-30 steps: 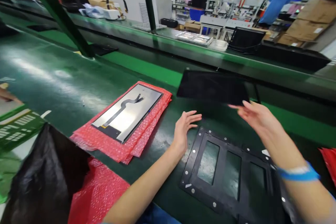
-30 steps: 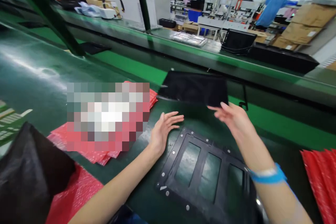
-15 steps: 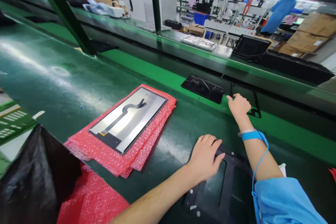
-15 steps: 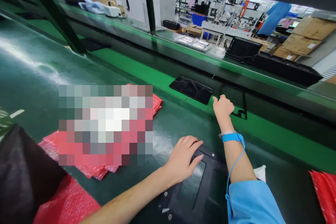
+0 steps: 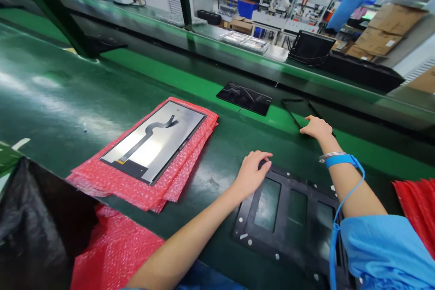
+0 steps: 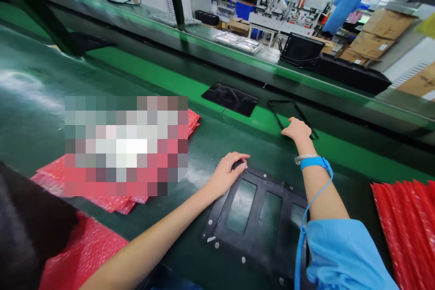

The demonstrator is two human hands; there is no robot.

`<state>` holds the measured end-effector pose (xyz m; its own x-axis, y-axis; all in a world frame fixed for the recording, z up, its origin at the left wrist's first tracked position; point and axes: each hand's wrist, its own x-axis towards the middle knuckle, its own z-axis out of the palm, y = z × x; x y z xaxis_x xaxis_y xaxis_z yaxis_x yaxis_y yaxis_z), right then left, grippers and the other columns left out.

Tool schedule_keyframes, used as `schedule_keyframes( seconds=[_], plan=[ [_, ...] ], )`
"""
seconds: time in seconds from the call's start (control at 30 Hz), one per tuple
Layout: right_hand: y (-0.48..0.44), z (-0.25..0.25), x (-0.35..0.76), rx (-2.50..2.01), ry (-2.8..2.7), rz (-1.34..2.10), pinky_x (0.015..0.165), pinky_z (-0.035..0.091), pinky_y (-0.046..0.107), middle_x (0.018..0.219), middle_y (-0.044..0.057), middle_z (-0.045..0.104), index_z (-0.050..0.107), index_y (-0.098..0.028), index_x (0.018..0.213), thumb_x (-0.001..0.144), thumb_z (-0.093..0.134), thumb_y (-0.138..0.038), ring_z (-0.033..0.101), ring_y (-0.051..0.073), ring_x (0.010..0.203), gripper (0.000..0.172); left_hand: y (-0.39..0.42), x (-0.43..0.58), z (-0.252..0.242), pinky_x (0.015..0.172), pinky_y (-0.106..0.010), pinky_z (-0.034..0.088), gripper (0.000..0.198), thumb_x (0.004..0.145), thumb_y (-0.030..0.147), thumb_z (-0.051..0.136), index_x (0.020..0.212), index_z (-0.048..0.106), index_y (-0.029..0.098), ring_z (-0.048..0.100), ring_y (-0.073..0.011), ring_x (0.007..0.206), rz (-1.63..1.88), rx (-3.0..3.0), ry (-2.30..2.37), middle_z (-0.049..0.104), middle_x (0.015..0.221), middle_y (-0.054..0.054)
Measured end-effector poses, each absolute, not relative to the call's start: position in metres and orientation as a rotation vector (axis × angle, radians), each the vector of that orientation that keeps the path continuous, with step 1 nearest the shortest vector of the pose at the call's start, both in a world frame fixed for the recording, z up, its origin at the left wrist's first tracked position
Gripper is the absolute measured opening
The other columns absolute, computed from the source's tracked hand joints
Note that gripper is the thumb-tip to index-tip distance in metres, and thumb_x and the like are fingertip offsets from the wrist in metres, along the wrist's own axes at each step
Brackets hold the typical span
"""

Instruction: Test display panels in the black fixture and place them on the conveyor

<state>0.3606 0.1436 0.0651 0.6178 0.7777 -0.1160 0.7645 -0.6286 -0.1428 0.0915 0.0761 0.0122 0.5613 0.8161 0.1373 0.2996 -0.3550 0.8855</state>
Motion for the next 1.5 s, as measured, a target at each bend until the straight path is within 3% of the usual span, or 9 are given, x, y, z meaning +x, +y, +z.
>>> schedule_keyframes(
  seconds=[0.2, 0.33, 0.5, 0.73, 1.0, 1.23, 1.37, 1.43, 1.5],
  plan=[
    [0.078, 0.089, 0.371, -2.372, -1.514, 0.44, 0.075, 0.055, 0.029, 0.101, 0.005, 0.071, 0.064, -0.018, 0.119, 0.072, 0.068, -0.011, 0.068, 0.02, 0.089, 0.048, 0.09, 0.087, 0.02, 0.085, -0.034, 0.053, 0.031, 0.094, 0.037, 0.052, 0.107, 0.072, 0.018, 0.067, -0.0213, 0.093, 0.876, 1.764, 0.937, 0.073, 0.097, -0.01],
    [-0.017, 0.09, 0.358, -2.172, -1.732, 0.401, 0.086, 0.053, 0.036, 0.101, 0.003, 0.07, 0.067, -0.024, 0.111, 0.065, 0.069, -0.017, 0.067, 0.024, 0.097, 0.047, 0.094, 0.067, 0.033, 0.097, -0.038, 0.047, 0.035, 0.09, 0.039, 0.056, 0.116, 0.067, 0.018, 0.061, -0.0246, 0.113, 1.127, 1.719, 1.025, 0.067, 0.121, -0.012],
    [-0.144, 0.066, 0.326, -1.8, -2.195, -0.014, 0.079, 0.054, 0.038, 0.112, 0.004, 0.068, 0.06, -0.027, 0.121, 0.085, 0.05, -0.023, 0.067, 0.023, 0.1, 0.037, 0.104, 0.008, 0.047, 0.106, -0.042, 0.042, 0.04, 0.088, 0.036, 0.059, 0.122, 0.062, 0.016, 0.057, -0.0266, 0.12, 1.453, 1.907, 1.303, 0.065, 0.126, -0.013],
    [-0.187, 0.041, 0.31, -1.66, -2.336, -0.113, 0.078, 0.053, 0.033, 0.11, 0.004, 0.069, 0.059, -0.024, 0.119, 0.087, 0.045, -0.016, 0.067, 0.02, 0.092, 0.036, 0.132, -0.08, 0.054, 0.109, -0.057, 0.031, 0.044, 0.084, 0.029, 0.064, 0.122, 0.06, 0.006, 0.049, -0.0387, 0.125, 1.008, 1.852, 2.149, 0.061, 0.131, -0.021],
    [-0.187, 0.038, 0.305, -1.708, -2.215, -0.05, 0.09, 0.048, 0.036, 0.126, 0.003, 0.066, 0.053, -0.026, 0.135, 0.105, 0.043, -0.046, 0.064, 0.022, 0.107, 0.038, 0.136, -0.098, 0.055, 0.109, -0.059, 0.025, 0.044, 0.087, 0.034, 0.058, 0.117, 0.058, 0.002, 0.044, -0.0399, 0.127, 0.811, 1.808, 2.291, 0.057, 0.132, -0.025],
    [-0.19, 0.035, 0.307, -1.728, -1.98, 0.028, 0.092, 0.048, 0.032, 0.118, 0.0, 0.069, 0.06, -0.027, 0.123, 0.104, 0.05, -0.039, 0.067, 0.019, 0.101, 0.024, 0.15, -0.105, 0.07, 0.111, -0.056, 0.024, 0.053, 0.084, 0.042, 0.066, 0.113, 0.058, -0.001, 0.038, -0.0419, 0.132, 0.817, 1.723, 2.347, 0.051, 0.134, -0.029],
    [-0.178, 0.044, 0.305, -1.703, -1.903, 0.035, 0.089, 0.049, 0.032, 0.111, 0.0, 0.071, 0.063, -0.027, 0.117, 0.103, 0.051, -0.039, 0.069, 0.02, 0.094, 0.022, 0.144, -0.114, 0.099, 0.094, -0.045, 0.041, 0.028, 0.078, 0.036, 0.072, 0.079, 0.059, 0.011, 0.056, -0.0307, 0.097, 0.845, 1.584, 2.317, 0.06, 0.085, -0.011],
    [-0.169, 0.049, 0.302, -1.679, -1.891, 0.021, 0.086, 0.051, 0.03, 0.108, -0.001, 0.072, 0.064, -0.027, 0.114, 0.103, 0.051, -0.037, 0.07, 0.019, 0.091, 0.02, 0.131, -0.119, 0.116, 0.071, -0.035, 0.046, 0.024, 0.077, 0.029, 0.072, 0.07, 0.053, 0.016, 0.053, -0.0199, 0.067, 0.837, 1.493, 2.257, 0.048, 0.062, 0.001],
    [-0.161, 0.051, 0.297, -1.653, -1.889, 0.024, 0.085, 0.051, 0.027, 0.107, -0.002, 0.072, 0.065, -0.027, 0.113, 0.103, 0.052, -0.033, 0.07, 0.017, 0.091, 0.018, 0.115, -0.126, 0.128, 0.053, -0.026, 0.039, 0.023, 0.077, 0.021, 0.07, 0.07, 0.049, 0.018, 0.044, -0.0132, 0.05, 0.948, 1.382, 2.194, 0.041, 0.054, 0.006]
  ],
)
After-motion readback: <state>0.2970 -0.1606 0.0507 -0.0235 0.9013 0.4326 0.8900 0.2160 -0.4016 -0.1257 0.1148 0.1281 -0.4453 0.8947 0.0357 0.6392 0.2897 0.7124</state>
